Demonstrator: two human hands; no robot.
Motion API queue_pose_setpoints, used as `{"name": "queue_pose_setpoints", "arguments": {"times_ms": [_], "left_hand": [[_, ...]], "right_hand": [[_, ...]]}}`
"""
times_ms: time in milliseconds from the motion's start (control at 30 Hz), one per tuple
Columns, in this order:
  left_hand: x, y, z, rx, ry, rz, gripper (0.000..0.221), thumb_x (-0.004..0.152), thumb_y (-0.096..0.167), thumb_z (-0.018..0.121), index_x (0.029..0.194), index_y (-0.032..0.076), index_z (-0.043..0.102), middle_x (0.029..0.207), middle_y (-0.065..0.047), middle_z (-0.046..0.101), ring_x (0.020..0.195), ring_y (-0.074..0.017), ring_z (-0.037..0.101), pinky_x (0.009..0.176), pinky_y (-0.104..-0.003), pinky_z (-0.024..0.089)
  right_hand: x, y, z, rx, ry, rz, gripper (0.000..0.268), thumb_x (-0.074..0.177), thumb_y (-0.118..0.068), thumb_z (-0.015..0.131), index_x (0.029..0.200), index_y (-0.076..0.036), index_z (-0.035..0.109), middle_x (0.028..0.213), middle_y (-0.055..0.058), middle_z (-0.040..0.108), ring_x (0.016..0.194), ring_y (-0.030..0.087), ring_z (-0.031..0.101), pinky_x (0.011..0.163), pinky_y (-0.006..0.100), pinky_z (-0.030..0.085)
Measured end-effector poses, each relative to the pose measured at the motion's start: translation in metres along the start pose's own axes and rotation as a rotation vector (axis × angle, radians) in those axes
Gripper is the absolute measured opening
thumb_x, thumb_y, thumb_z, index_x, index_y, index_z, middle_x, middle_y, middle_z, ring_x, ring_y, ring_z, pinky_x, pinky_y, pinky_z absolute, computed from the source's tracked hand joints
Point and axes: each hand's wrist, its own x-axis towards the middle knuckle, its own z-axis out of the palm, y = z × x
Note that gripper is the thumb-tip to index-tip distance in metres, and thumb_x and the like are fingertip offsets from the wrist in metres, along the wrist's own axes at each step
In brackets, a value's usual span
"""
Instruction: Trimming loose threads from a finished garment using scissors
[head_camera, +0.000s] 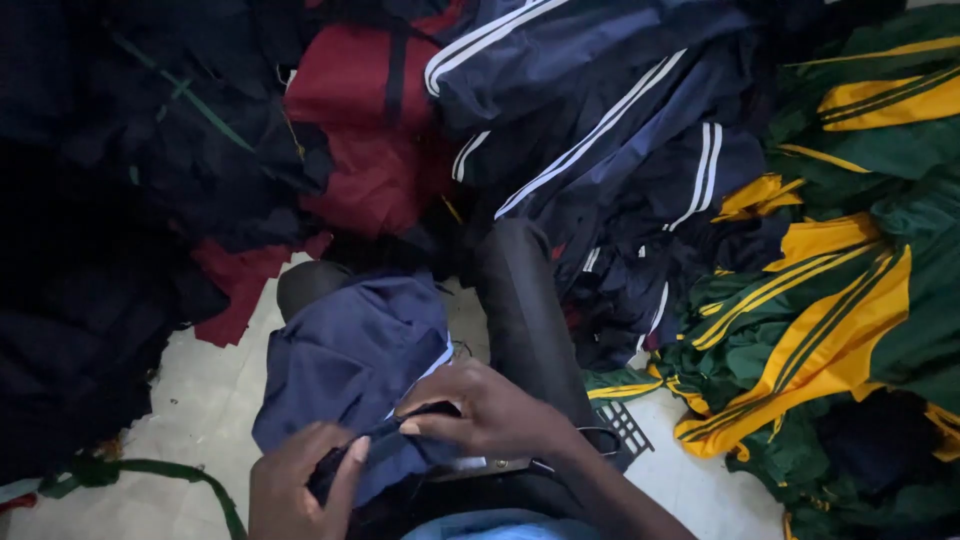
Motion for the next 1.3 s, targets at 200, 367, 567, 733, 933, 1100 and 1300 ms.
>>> {"name": "queue_pose_setpoints", "arguments": {"times_ms": [200, 367, 567, 733, 933, 1100, 1300], "left_hand": [[-0.002, 0.002, 0.006, 0.002, -0.037, -0.306, 0.022, 0.074, 0.032, 0.082, 0.09, 0.016, 0.087, 0.074, -0.004, 0.079, 0.066, -0.0191, 0.073, 0.065, -0.035, 0.055], [-0.014, -0.028, -0.019, 0.018, -0.004, -0.037, 0.02, 0.073, 0.025, 0.083, 0.067, 0.009, 0.072, 0.056, -0.004, 0.057, 0.052, -0.0189, 0.058, 0.055, -0.035, 0.048], [-0.007, -0.016, 0.006, -0.127, -0.161, -0.279, 0.018, 0.083, 0.032, 0.076, 0.08, 0.014, 0.078, 0.073, -0.006, 0.072, 0.074, -0.0241, 0.072, 0.068, -0.038, 0.054], [0.003, -0.01, 0.012, -0.054, -0.074, -0.253, 0.018, 0.075, 0.031, 0.081, 0.081, 0.014, 0.082, 0.084, -0.003, 0.081, 0.08, -0.0217, 0.077, 0.076, -0.038, 0.058], [-0.003, 0.0, 0.003, -0.001, -0.063, -0.04, 0.038, 0.085, 0.023, 0.071, 0.056, 0.012, 0.048, 0.057, -0.001, 0.038, 0.05, -0.0144, 0.043, 0.052, -0.03, 0.034], [0.029, -0.105, 0.075, -0.042, 0.085, -0.005, 0.037, 0.085, 0.02, 0.066, 0.053, 0.012, 0.048, 0.054, -0.001, 0.032, 0.045, -0.0138, 0.032, 0.048, -0.033, 0.026], [-0.105, -0.386, 0.277, 0.56, 0.294, -0.583, 0.023, 0.088, 0.033, 0.062, 0.078, 0.011, 0.064, 0.077, -0.007, 0.054, 0.07, -0.0244, 0.052, 0.069, -0.042, 0.038]], "right_hand": [[-0.004, -0.002, -0.002, -0.006, 0.036, 0.14, 0.029, 0.106, -0.031, 0.053, 0.109, -0.005, 0.067, 0.095, 0.008, 0.072, 0.085, 0.024, 0.07, 0.075, 0.037, 0.05], [-0.013, -0.011, -0.026, -0.074, 0.063, 0.252, 0.032, 0.095, -0.043, 0.065, 0.106, -0.013, 0.074, 0.107, 0.003, 0.078, 0.101, 0.019, 0.074, 0.092, 0.037, 0.052], [0.003, -0.007, 0.016, -0.069, 0.118, 0.089, 0.026, 0.096, -0.027, 0.068, 0.097, -0.002, 0.072, 0.092, 0.011, 0.077, 0.084, 0.027, 0.076, 0.074, 0.036, 0.055], [0.013, -0.02, -0.001, -0.01, 0.029, 0.031, 0.028, 0.106, -0.026, 0.053, 0.1, -0.003, 0.066, 0.091, 0.01, 0.072, 0.08, 0.029, 0.07, 0.074, 0.039, 0.049], [0.002, -0.022, 0.012, 0.048, -0.086, 0.002, 0.03, 0.107, -0.029, 0.053, 0.11, -0.001, 0.063, 0.102, 0.014, 0.07, 0.091, 0.031, 0.07, 0.082, 0.038, 0.053], [-0.013, -0.015, 0.004, 0.01, -0.004, 0.023, 0.031, 0.11, -0.03, 0.048, 0.109, -0.003, 0.062, 0.099, 0.013, 0.07, 0.089, 0.034, 0.068, 0.078, 0.039, 0.051], [-0.015, -0.007, -0.024, -0.14, 0.109, 0.007, 0.029, 0.108, -0.028, 0.051, 0.103, -0.002, 0.064, 0.094, 0.012, 0.067, 0.082, 0.028, 0.068, 0.073, 0.039, 0.054]]}}
